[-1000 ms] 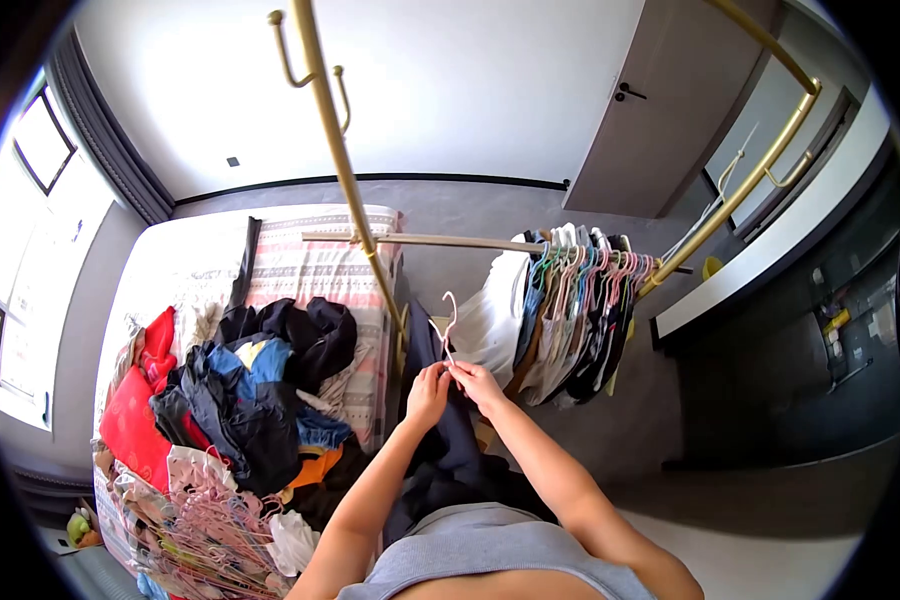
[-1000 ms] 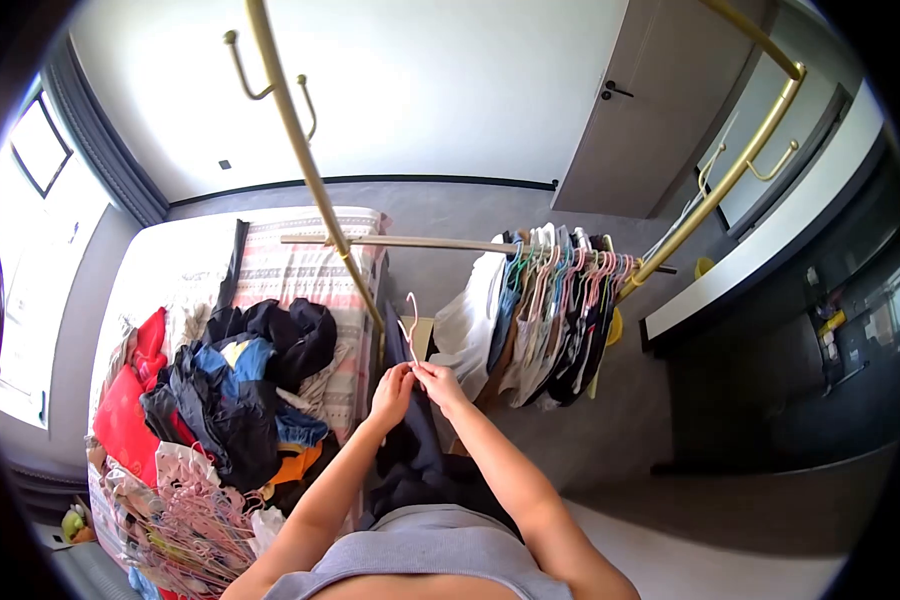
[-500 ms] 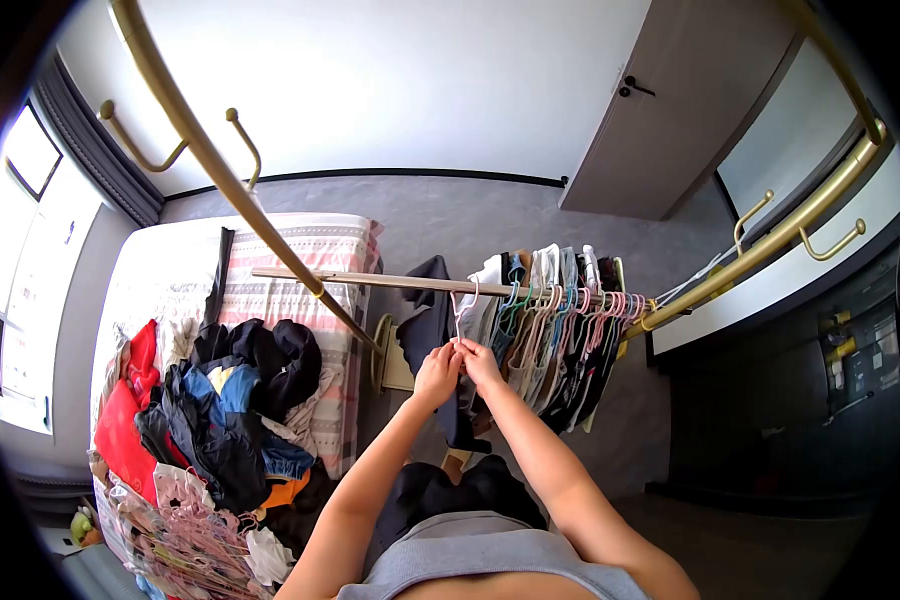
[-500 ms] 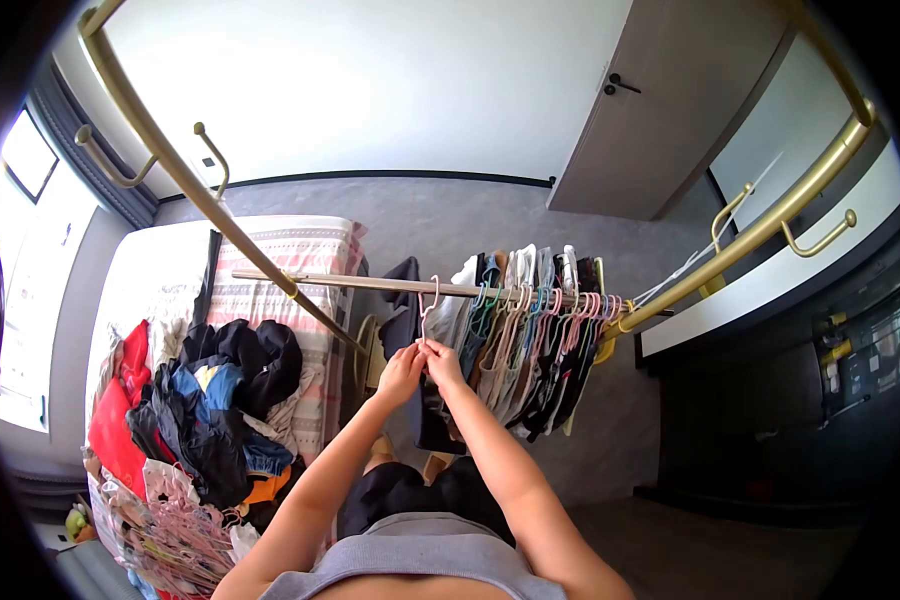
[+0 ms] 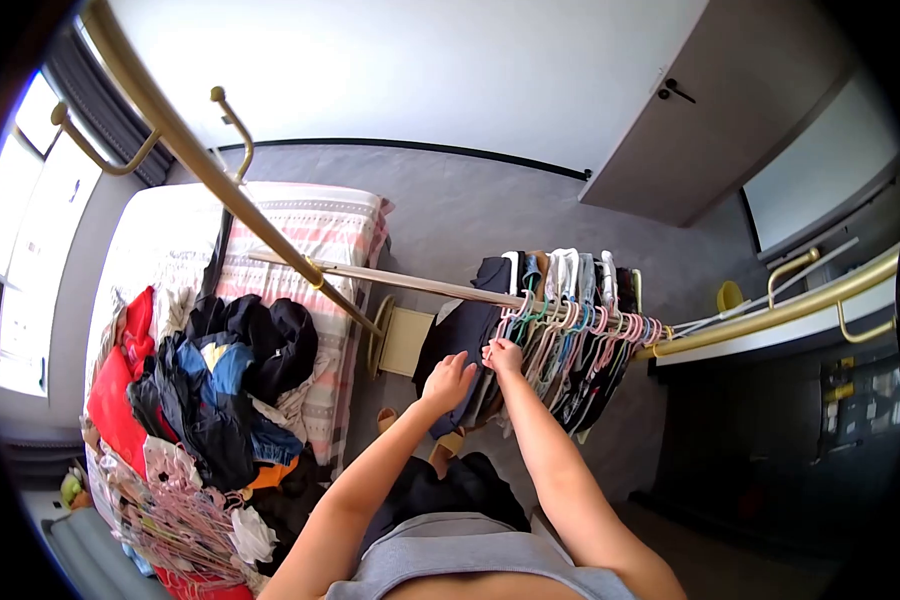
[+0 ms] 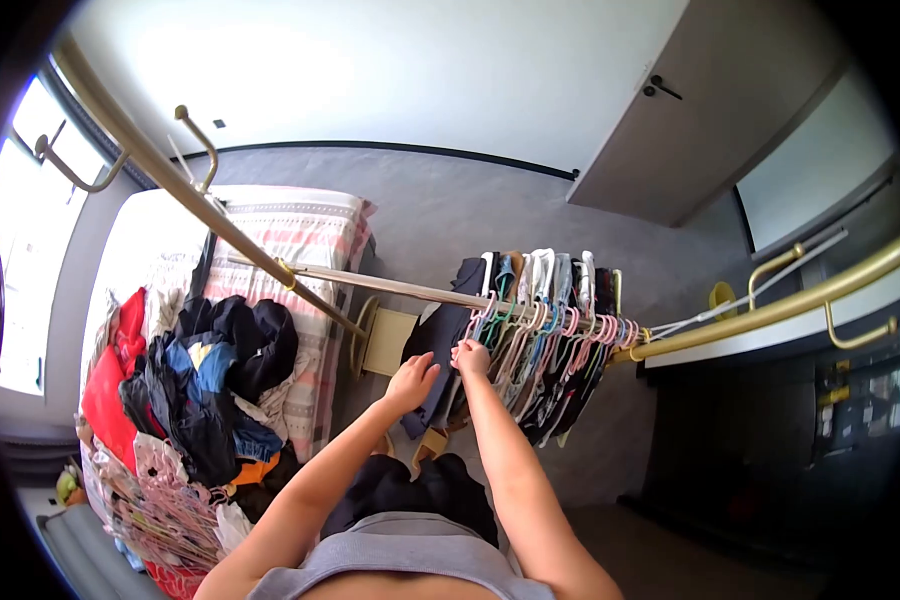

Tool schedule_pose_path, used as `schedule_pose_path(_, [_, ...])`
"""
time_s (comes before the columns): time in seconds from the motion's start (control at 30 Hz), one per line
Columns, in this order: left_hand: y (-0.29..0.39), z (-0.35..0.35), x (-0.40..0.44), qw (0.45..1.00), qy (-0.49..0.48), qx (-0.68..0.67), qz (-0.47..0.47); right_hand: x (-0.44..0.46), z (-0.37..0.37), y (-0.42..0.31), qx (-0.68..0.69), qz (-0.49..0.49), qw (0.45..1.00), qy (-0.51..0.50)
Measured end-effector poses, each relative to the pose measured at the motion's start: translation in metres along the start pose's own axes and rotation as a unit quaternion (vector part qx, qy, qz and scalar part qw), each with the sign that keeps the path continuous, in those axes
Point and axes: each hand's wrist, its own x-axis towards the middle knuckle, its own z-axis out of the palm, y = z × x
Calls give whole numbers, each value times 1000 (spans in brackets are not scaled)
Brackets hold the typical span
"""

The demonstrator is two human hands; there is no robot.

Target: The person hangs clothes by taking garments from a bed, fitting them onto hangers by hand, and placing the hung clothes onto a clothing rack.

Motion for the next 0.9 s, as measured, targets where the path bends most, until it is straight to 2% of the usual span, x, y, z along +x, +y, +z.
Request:
schedule_pose_path(0.07, [-13, 3, -6, 1000, 13, 6, -8, 20, -3, 25, 28, -63, 998, -5])
schedule_pose_path(0.1, [-19, 4, -10, 1000, 10, 6, -12, 20, -4, 27, -130, -103, 985, 44])
schedule_pose_path(0.13, [-20, -3, -15, 1000, 8, 8, -20, 15, 2, 27, -284, -151, 943, 90])
schedule_pose_path(0.2, [-29, -11, -30, 999, 21, -9, -41, -40, 28, 11, -328, -274, 885, 185])
schedule_pose_path(0.23, [-35, -16, -38, 998, 35, -2, -49, -69, 40, -3, -321, -263, 897, 152])
schedule_pose_path(0.27, [-43, -23, -46, 997, 42, -10, -62, -81, 52, 2, -336, -335, 865, 163])
schedule_pose_path(0.33, [-59, -43, -67, 994, 76, -15, -78, -93, 76, 17, -305, -409, 859, 50])
schedule_pose_path(0.4, [-79, -69, -91, 988, 86, -33, -126, -109, 108, 29, -255, -326, 908, -60])
schedule_pose_path(0.57, [-139, -141, -179, 950, 222, -30, -217, -147, 192, 59, -289, -313, 882, -202])
schedule_pose_path(0.6, [-161, -151, -200, 941, 263, -29, -213, -158, 210, 66, -297, -294, 878, -234])
schedule_pose_path(0.7, [-213, -190, -263, 899, 317, -24, -303, -190, 261, 90, -311, -253, 858, -320])
schedule_pose_path(0.8, [-275, -219, -325, 849, 395, 7, -351, -221, 303, 117, -310, -157, 850, -395])
schedule_pose_path(0.87, [-319, -233, -361, 791, 436, 35, -429, -241, 325, 132, -329, -130, 835, -421])
schedule_pose_path(0.9, [-330, -244, -376, 751, 435, 21, -496, -255, 334, 133, -341, -107, 831, -427])
